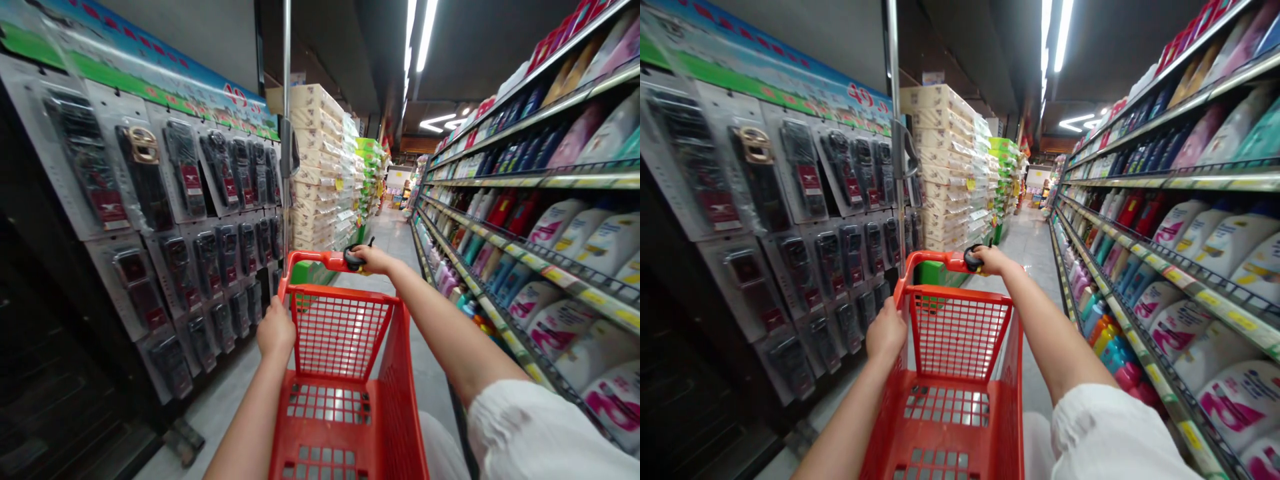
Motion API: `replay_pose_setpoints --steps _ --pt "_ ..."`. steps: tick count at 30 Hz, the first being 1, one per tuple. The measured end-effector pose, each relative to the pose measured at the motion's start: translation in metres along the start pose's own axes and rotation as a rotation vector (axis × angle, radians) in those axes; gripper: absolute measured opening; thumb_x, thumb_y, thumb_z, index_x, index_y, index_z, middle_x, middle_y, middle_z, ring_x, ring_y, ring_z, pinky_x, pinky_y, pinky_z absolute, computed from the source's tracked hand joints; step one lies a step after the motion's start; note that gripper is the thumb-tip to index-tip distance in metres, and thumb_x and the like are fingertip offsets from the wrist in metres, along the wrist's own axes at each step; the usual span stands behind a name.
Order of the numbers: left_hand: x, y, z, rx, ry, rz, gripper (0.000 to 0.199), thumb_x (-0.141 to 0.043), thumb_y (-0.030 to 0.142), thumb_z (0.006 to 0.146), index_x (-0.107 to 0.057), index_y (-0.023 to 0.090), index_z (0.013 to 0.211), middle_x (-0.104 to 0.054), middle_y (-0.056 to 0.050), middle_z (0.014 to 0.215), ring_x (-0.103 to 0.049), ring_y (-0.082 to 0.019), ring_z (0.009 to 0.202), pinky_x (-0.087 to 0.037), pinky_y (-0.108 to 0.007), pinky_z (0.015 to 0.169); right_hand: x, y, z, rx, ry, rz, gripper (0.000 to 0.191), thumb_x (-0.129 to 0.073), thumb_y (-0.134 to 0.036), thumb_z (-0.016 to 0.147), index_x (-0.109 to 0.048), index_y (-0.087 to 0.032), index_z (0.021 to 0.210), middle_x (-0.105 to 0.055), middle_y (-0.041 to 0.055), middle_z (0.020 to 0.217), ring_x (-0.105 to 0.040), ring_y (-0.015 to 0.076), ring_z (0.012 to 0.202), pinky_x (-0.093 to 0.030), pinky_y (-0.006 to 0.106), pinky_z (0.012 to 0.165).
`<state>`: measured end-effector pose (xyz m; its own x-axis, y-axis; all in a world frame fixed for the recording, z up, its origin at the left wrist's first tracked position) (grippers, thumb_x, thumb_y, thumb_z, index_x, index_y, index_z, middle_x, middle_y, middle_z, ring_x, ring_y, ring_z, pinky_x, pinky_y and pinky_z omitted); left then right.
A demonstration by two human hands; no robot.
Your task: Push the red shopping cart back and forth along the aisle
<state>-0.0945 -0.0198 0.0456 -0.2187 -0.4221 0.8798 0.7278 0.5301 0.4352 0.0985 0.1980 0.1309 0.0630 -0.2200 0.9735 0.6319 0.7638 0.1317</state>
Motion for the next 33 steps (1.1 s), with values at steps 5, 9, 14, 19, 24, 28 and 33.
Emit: replay_pose_setpoints --steps 5,9,14,19,24,28,33 --pt "0.002 0.002 -0.001 -0.001 -0.002 0.011 0.027 -0.031 0.021 0.096 -0.049 0.016 0.115 -0.070 -0.017 0.102 -0.070 -0.031 0.093 -0.050 -0.036 0.069 -0.007 0.029 -0.046 -0.218 -0.069 -0.165 0.046 -0.056 -0.013 0.085 -0.057 -0.021 0.130 -0.057 0.0115 0.133 -0.058 0.0242 0.111 -0.045 0.033 0.093" --pt "0.005 0.005 -0.002 0.006 -0.017 0.017 0.027 -0.032 0.022 0.096 -0.048 0.016 0.116 -0.071 -0.016 0.100 -0.070 -0.030 0.092 -0.050 -0.036 0.070 -0.009 0.021 -0.066 -0.449 -0.040 -0.239 0.038 -0.043 -0.013 0.091 -0.058 -0.012 0.126 -0.060 0.0198 0.122 -0.058 0.0301 0.109 -0.049 0.037 0.084" --pt "0.006 0.005 0.000 0.016 -0.022 0.004 0.026 -0.031 0.025 0.096 -0.049 0.016 0.113 -0.071 -0.017 0.100 -0.070 -0.030 0.092 -0.050 -0.036 0.069 -0.016 -0.006 -0.083 -0.666 -0.053 -0.268 0.038 -0.047 -0.015 0.089 -0.058 -0.003 0.123 -0.059 0.0273 0.120 -0.061 0.0319 0.106 -0.051 0.037 0.081" --pt "0.001 0.001 0.002 0.004 0.010 0.008 0.026 -0.033 0.023 0.095 -0.049 0.015 0.114 -0.071 -0.017 0.101 -0.070 -0.029 0.090 -0.050 -0.035 0.069 -0.025 -0.041 -0.104 -0.625 -0.115 -0.300 0.038 -0.040 -0.006 0.087 -0.064 0.000 0.115 -0.061 0.0312 0.114 -0.064 0.0356 0.102 -0.052 0.041 0.072" --pt "-0.003 0.000 0.000 -0.011 0.048 0.025 0.026 -0.031 0.017 0.094 -0.049 0.013 0.113 -0.071 -0.017 0.100 -0.071 -0.028 0.092 -0.051 -0.034 0.070 -0.019 -0.060 -0.115 -0.578 -0.224 -0.238 0.033 -0.047 -0.013 0.086 -0.067 -0.005 0.111 -0.065 0.0299 0.110 -0.066 0.0366 0.098 -0.052 0.046 0.071" --pt "-0.002 0.000 -0.003 0.008 0.060 0.010 0.028 -0.030 0.012 0.093 -0.049 0.013 0.113 -0.070 -0.016 0.100 -0.071 -0.026 0.091 -0.051 -0.032 0.070 -0.003 -0.051 -0.121 -0.567 -0.196 -0.137 0.027 -0.052 -0.028 0.088 -0.070 -0.020 0.105 -0.069 0.0187 0.104 -0.068 0.0305 0.093 -0.052 0.042 0.075" --pt "-0.003 -0.002 -0.004 0.015 0.039 -0.018 0.026 -0.032 0.015 0.094 -0.049 0.013 0.113 -0.071 -0.015 0.099 -0.071 -0.026 0.091 -0.050 -0.031 0.069 -0.018 -0.056 -0.113 -0.411 0.015 -0.118 0.029 -0.046 -0.026 0.091 -0.067 -0.021 0.111 -0.063 0.0146 0.120 -0.062 0.0282 0.102 -0.049 0.035 0.082"
Point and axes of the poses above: each hand's wrist, its own z-axis towards the middle knuckle, its own x-axis out of the back of the hand, y = z × x, the point moved 1 cm from there along z, towards the middle knuckle
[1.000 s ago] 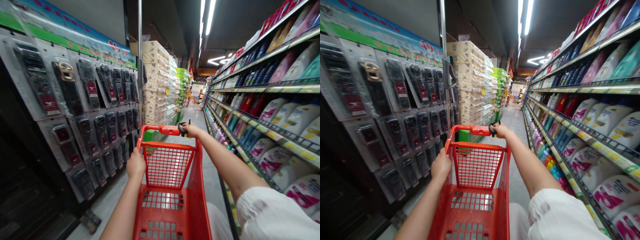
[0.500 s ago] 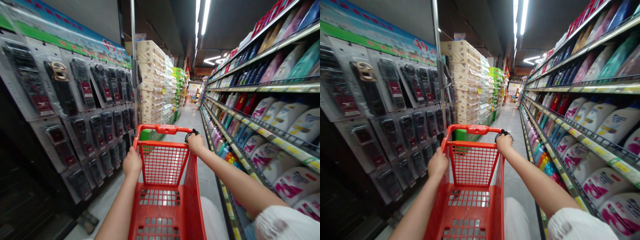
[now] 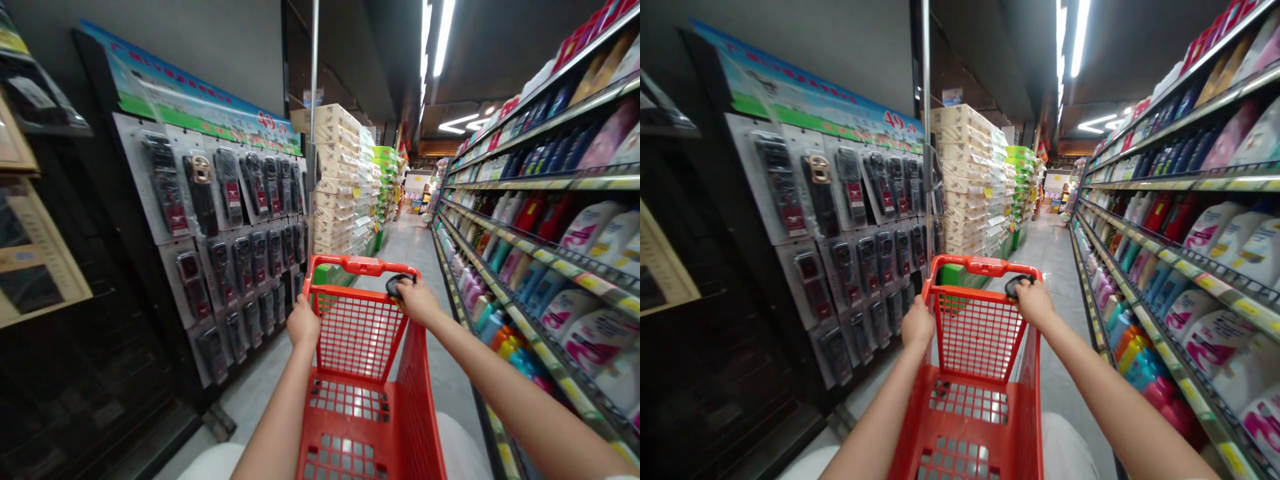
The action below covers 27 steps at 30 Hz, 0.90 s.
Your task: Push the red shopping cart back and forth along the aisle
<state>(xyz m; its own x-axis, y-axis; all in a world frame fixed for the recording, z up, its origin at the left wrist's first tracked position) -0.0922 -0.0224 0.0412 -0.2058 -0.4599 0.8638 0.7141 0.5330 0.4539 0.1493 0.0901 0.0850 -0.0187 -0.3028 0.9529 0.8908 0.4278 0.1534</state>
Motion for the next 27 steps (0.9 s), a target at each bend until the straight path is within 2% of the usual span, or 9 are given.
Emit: replay_pose_setpoints --steps 2,4,9,11,18,21,24,27 --pt "-0.001 -0.002 0.000 0.006 0.002 -0.008 0.026 -0.032 0.014 0.094 -0.049 0.014 0.113 -0.071 -0.014 0.098 -0.071 -0.025 0.091 -0.049 -0.030 0.069 -0.013 -0.014 0.002 0.060 -0.025 0.007 0.032 -0.043 -0.013 0.088 -0.067 -0.020 0.110 -0.065 0.0132 0.117 -0.061 0.0272 0.101 -0.048 0.034 0.082" --pt "-0.001 -0.004 0.000 0.021 0.002 -0.009 0.025 -0.032 0.015 0.094 -0.050 0.015 0.112 -0.072 -0.014 0.097 -0.071 -0.025 0.090 -0.049 -0.030 0.068 -0.023 -0.026 0.005 0.049 -0.016 0.010 0.038 -0.040 -0.006 0.086 -0.066 -0.019 0.110 -0.065 0.0122 0.115 -0.060 0.0269 0.098 -0.047 0.034 0.079" --pt "0.005 -0.011 0.003 0.066 0.005 -0.015 0.024 -0.035 0.017 0.094 -0.049 0.015 0.114 -0.071 -0.014 0.097 -0.071 -0.026 0.092 -0.048 -0.030 0.068 -0.027 -0.046 0.017 0.085 0.013 0.061 0.036 -0.040 -0.004 0.087 -0.064 -0.018 0.110 -0.065 0.0108 0.114 -0.058 0.0232 0.098 -0.045 0.031 0.080" --pt "0.007 -0.013 0.004 0.078 0.006 -0.017 0.023 -0.037 0.016 0.093 -0.049 0.015 0.114 -0.071 -0.013 0.096 -0.070 -0.025 0.092 -0.048 -0.030 0.068 -0.024 -0.062 0.023 0.122 0.028 0.085 0.035 -0.040 -0.004 0.088 -0.064 -0.018 0.110 -0.065 0.0112 0.112 -0.058 0.0229 0.099 -0.045 0.032 0.082" --pt "0.004 -0.015 0.004 0.074 0.015 0.011 0.025 -0.032 0.017 0.096 -0.050 0.014 0.113 -0.071 -0.015 0.100 -0.070 -0.026 0.092 -0.048 -0.031 0.068 -0.003 -0.167 0.046 0.242 0.101 0.137 0.032 -0.041 -0.007 0.088 -0.067 -0.011 0.107 -0.067 0.0189 0.106 -0.059 0.0297 0.100 -0.049 0.038 0.079" --pt "0.003 -0.016 0.005 0.083 0.005 -0.004 0.028 -0.029 0.020 0.097 -0.050 0.015 0.115 -0.071 -0.014 0.099 -0.070 -0.026 0.090 -0.048 -0.032 0.068 0.005 -0.199 0.053 0.302 0.115 0.174 0.032 -0.041 -0.007 0.088 -0.068 -0.009 0.105 -0.067 0.0206 0.105 -0.059 0.0313 0.101 -0.049 0.040 0.078" --pt "0.003 -0.016 0.006 0.082 0.001 -0.012 0.031 -0.025 0.021 0.098 -0.050 0.015 0.116 -0.072 -0.014 0.099 -0.070 -0.026 0.090 -0.049 -0.032 0.068 0.004 -0.209 0.057 0.349 0.133 0.236 0.031 -0.041 -0.007 0.088 -0.068 -0.009 0.103 -0.069 0.0192 0.104 -0.060 0.0303 0.101 -0.049 0.040 0.082" --pt "0.004 -0.018 0.006 0.077 0.003 0.000 0.031 -0.026 0.016 0.097 -0.050 0.014 0.117 -0.071 -0.014 0.101 -0.070 -0.025 0.092 -0.048 -0.031 0.070 -0.003 -0.198 0.063 0.423 0.118 0.418 0.030 -0.051 -0.007 0.082 -0.069 -0.014 0.104 -0.070 0.0136 0.108 -0.062 0.0259 0.102 -0.048 0.037 0.088"
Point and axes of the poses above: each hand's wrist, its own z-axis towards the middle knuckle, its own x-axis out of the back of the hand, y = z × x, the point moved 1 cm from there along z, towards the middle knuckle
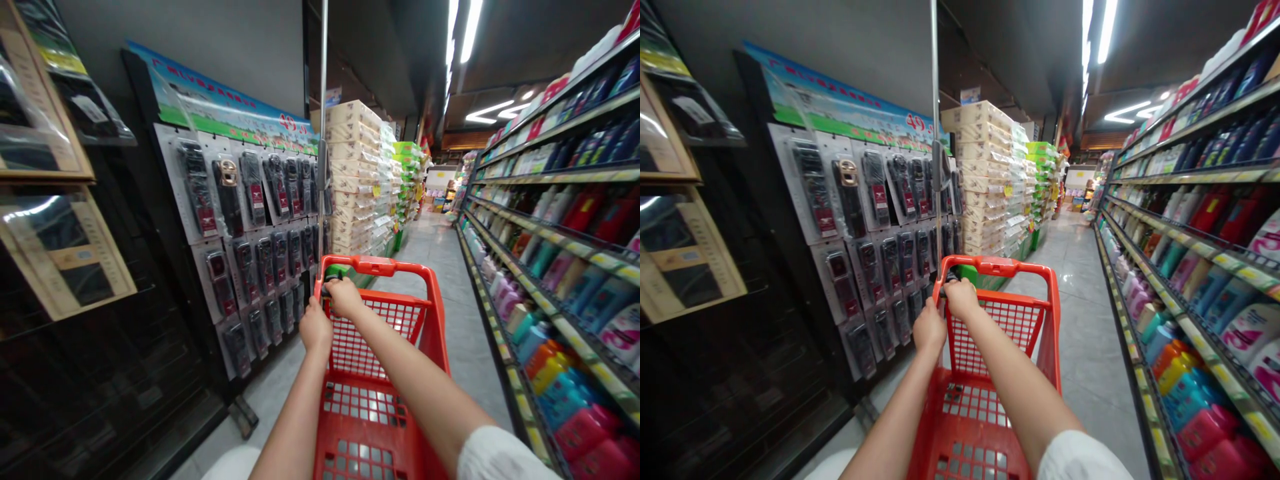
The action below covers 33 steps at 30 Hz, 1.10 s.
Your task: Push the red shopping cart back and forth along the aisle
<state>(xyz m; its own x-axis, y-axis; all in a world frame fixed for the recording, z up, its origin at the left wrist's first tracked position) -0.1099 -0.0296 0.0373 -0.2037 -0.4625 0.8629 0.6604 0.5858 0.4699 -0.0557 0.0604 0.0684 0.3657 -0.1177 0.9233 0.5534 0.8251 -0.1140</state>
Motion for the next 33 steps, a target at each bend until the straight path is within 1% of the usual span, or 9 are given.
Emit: replay_pose_setpoints --steps 3,6,8,11,14,18,23,27,33 --pt "0.000 -0.002 0.000 -0.004 -0.002 -0.003 0.031 -0.029 0.015 0.096 -0.049 0.014 0.118 -0.071 -0.014 0.103 -0.070 -0.025 0.093 -0.048 -0.030 0.071 0.004 0.023 0.004 0.064 0.109 0.413 0.033 -0.058 -0.010 0.076 -0.070 -0.020 0.105 -0.072 0.0049 0.108 -0.064 0.0200 0.099 -0.048 0.032 0.091" --pt "-0.001 -0.004 0.001 -0.010 -0.007 -0.040 0.029 -0.030 0.019 0.097 -0.050 0.015 0.117 -0.072 -0.014 0.100 -0.070 -0.024 0.093 -0.047 -0.030 0.070 0.021 0.042 0.021 -0.007 0.375 0.790 0.029 -0.061 -0.020 0.074 -0.071 -0.019 0.101 -0.073 0.0022 0.099 -0.066 0.0189 0.091 -0.050 0.031 0.086" --pt "-0.002 -0.004 0.001 -0.015 -0.014 -0.060 0.027 -0.032 0.021 0.097 -0.051 0.016 0.116 -0.072 -0.013 0.098 -0.070 -0.024 0.092 -0.046 -0.029 0.069 0.045 0.048 0.040 -0.048 0.547 0.897 0.027 -0.062 -0.027 0.075 -0.071 -0.016 0.097 -0.073 0.0036 0.091 -0.065 0.0201 0.084 -0.052 0.034 0.081" --pt "-0.003 -0.002 0.000 -0.032 -0.032 -0.091 0.026 -0.035 0.019 0.096 -0.051 0.017 0.116 -0.072 -0.012 0.098 -0.070 -0.022 0.090 -0.045 -0.028 0.068 0.102 0.049 0.078 0.027 0.774 0.860 0.030 -0.060 -0.035 0.080 -0.070 -0.015 0.099 -0.071 0.0070 0.092 -0.064 0.0220 0.087 -0.052 0.037 0.084" --pt "-0.005 0.000 -0.002 -0.054 -0.038 -0.106 0.029 -0.032 0.017 0.097 -0.051 0.017 0.118 -0.072 -0.011 0.100 -0.070 -0.021 0.090 -0.043 -0.027 0.068 0.169 0.044 0.121 0.068 1.018 0.594 0.034 -0.061 -0.036 0.082 -0.067 -0.018 0.110 -0.065 0.0101 0.112 -0.057 0.0249 0.110 -0.045 0.041 0.099" --pt "-0.012 0.003 -0.002 -0.067 -0.060 -0.088 0.032 -0.033 0.014 0.096 -0.050 0.015 0.123 -0.070 -0.012 0.106 -0.069 -0.021 0.093 -0.044 -0.027 0.070 0.221 0.033 0.170 -0.058 1.139 0.384 0.044 -0.056 -0.036 0.086 -0.056 -0.020 0.127 -0.050 0.0133 0.130 -0.051 0.0260 0.120 -0.043 0.042 0.102" --pt "-0.016 0.005 0.000 -0.069 -0.091 -0.104 0.035 -0.032 0.015 0.097 -0.049 0.016 0.127 -0.070 -0.012 0.107 -0.069 -0.020 0.094 -0.045 -0.027 0.071 0.206 0.013 0.191 -0.213 0.992 0.344 0.053 -0.056 -0.024 0.081 -0.047 -0.019 0.133 -0.053 0.0141 0.122 -0.054 0.0289 0.113 -0.046 0.047 0.096" --pt "-0.013 0.006 -0.001 -0.079 -0.089 -0.108 0.032 -0.030 0.018 0.098 -0.052 0.016 0.122 -0.071 -0.012 0.107 -0.069 -0.021 0.096 -0.045 -0.028 0.072 0.182 0.004 0.181 -0.331 0.976 0.368 0.063 -0.056 -0.020 0.079 -0.038 -0.020 0.139 -0.046 0.0154 0.129 -0.056 0.0299 0.111 -0.046 0.048 0.095" --pt "-0.010 0.009 -0.002 -0.078 -0.109 -0.099 0.034 -0.027 0.019 0.099 -0.052 0.015 0.122 -0.070 -0.011 0.111 -0.068 -0.021 0.097 -0.045 -0.028 0.072 0.164 -0.002 0.162 -0.361 0.930 0.362 0.060 -0.052 -0.015 0.079 -0.038 -0.018 0.138 -0.045 0.0157 0.131 -0.051 0.0296 0.117 -0.043 0.046 0.099"
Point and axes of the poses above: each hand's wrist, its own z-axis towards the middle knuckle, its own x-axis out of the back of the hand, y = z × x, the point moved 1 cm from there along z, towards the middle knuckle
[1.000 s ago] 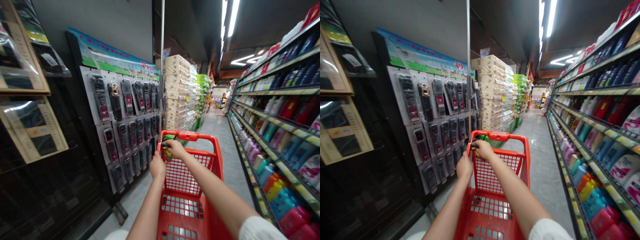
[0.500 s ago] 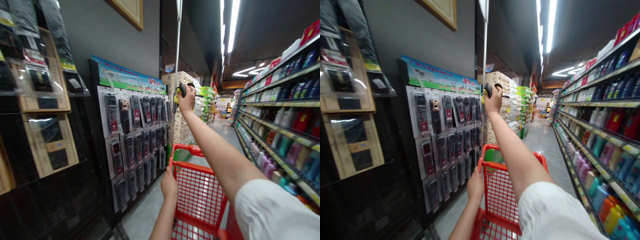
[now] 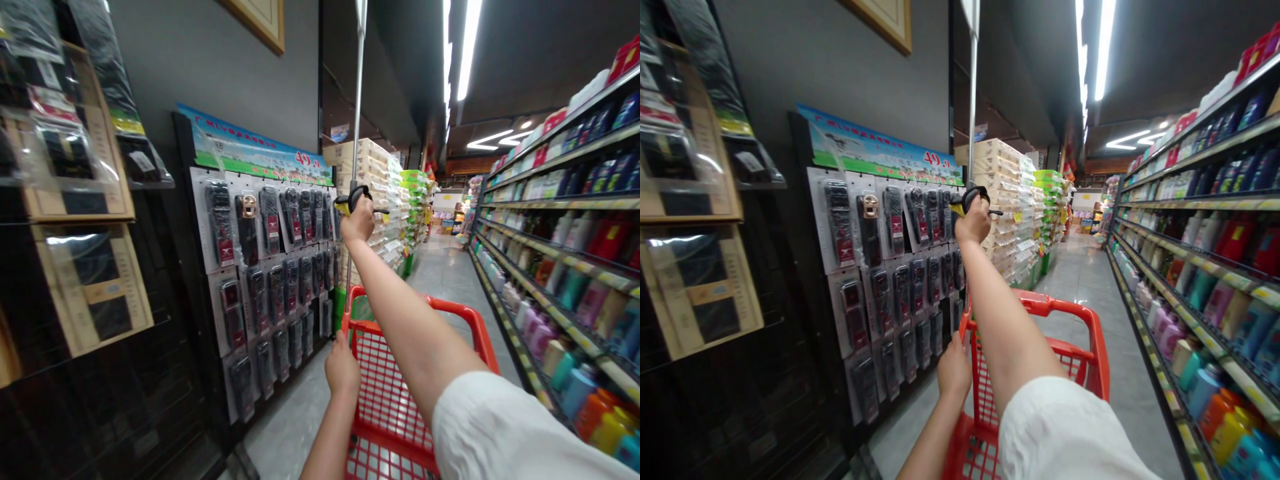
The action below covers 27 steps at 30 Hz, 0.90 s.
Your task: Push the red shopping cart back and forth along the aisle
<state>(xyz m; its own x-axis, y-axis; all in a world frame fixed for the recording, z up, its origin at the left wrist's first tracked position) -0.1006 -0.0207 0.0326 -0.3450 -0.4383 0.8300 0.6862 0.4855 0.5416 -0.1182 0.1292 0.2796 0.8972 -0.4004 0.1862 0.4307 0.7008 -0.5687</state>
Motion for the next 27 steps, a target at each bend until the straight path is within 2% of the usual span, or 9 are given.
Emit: replay_pose_setpoints --steps 5,11,14,19,27 --pt "0.002 0.001 -0.002 0.013 -0.007 -0.009 0.039 -0.026 0.016 0.098 -0.049 0.014 0.129 -0.070 -0.012 0.109 -0.069 -0.022 0.096 -0.045 -0.029 0.072 0.002 0.008 -0.022 0.003 -0.032 -0.026 0.060 -0.049 -0.010 0.078 -0.039 -0.017 0.137 -0.043 0.0159 0.135 -0.049 0.0285 0.120 -0.039 0.045 0.102" --pt "0.002 0.001 -0.002 0.015 -0.002 -0.010 0.038 -0.027 0.014 0.097 -0.049 0.013 0.129 -0.070 -0.012 0.108 -0.068 -0.022 0.098 -0.046 -0.029 0.075 0.001 0.012 -0.042 -0.039 -0.048 -0.088 0.043 -0.049 -0.006 0.078 -0.052 -0.015 0.120 -0.036 0.0169 0.138 -0.051 0.0289 0.117 -0.039 0.043 0.102" --pt "0.001 0.002 -0.002 0.015 0.005 0.001 0.037 -0.028 0.014 0.097 -0.049 0.013 0.127 -0.069 -0.013 0.110 -0.068 -0.022 0.098 -0.047 -0.029 0.075 -0.001 0.018 -0.058 -0.057 -0.080 -0.104 0.046 -0.045 -0.005 0.079 -0.048 -0.014 0.125 -0.040 0.0188 0.133 -0.053 0.0294 0.114 -0.041 0.042 0.099" --pt "0.000 0.002 -0.002 0.013 0.005 -0.016 0.037 -0.030 0.014 0.096 -0.049 0.013 0.128 -0.070 -0.014 0.109 -0.068 -0.023 0.099 -0.048 -0.029 0.076 -0.001 0.033 -0.085 -0.114 -0.217 -0.162 0.042 -0.043 -0.009 0.082 -0.048 -0.015 0.123 -0.049 0.0171 0.125 -0.055 0.0302 0.112 -0.044 0.043 0.095" --pt "-0.002 0.001 -0.001 0.019 0.016 -0.017 0.032 -0.035 0.016 0.094 -0.052 0.017 0.122 -0.071 -0.012 0.105 -0.069 -0.022 0.094 -0.047 -0.029 0.074 0.007 0.042 -0.082 -0.126 -0.318 -0.149 0.041 -0.044 -0.015 0.082 -0.047 -0.016 0.123 -0.057 0.0152 0.123 -0.058 0.0295 0.109 -0.046 0.043 0.091"
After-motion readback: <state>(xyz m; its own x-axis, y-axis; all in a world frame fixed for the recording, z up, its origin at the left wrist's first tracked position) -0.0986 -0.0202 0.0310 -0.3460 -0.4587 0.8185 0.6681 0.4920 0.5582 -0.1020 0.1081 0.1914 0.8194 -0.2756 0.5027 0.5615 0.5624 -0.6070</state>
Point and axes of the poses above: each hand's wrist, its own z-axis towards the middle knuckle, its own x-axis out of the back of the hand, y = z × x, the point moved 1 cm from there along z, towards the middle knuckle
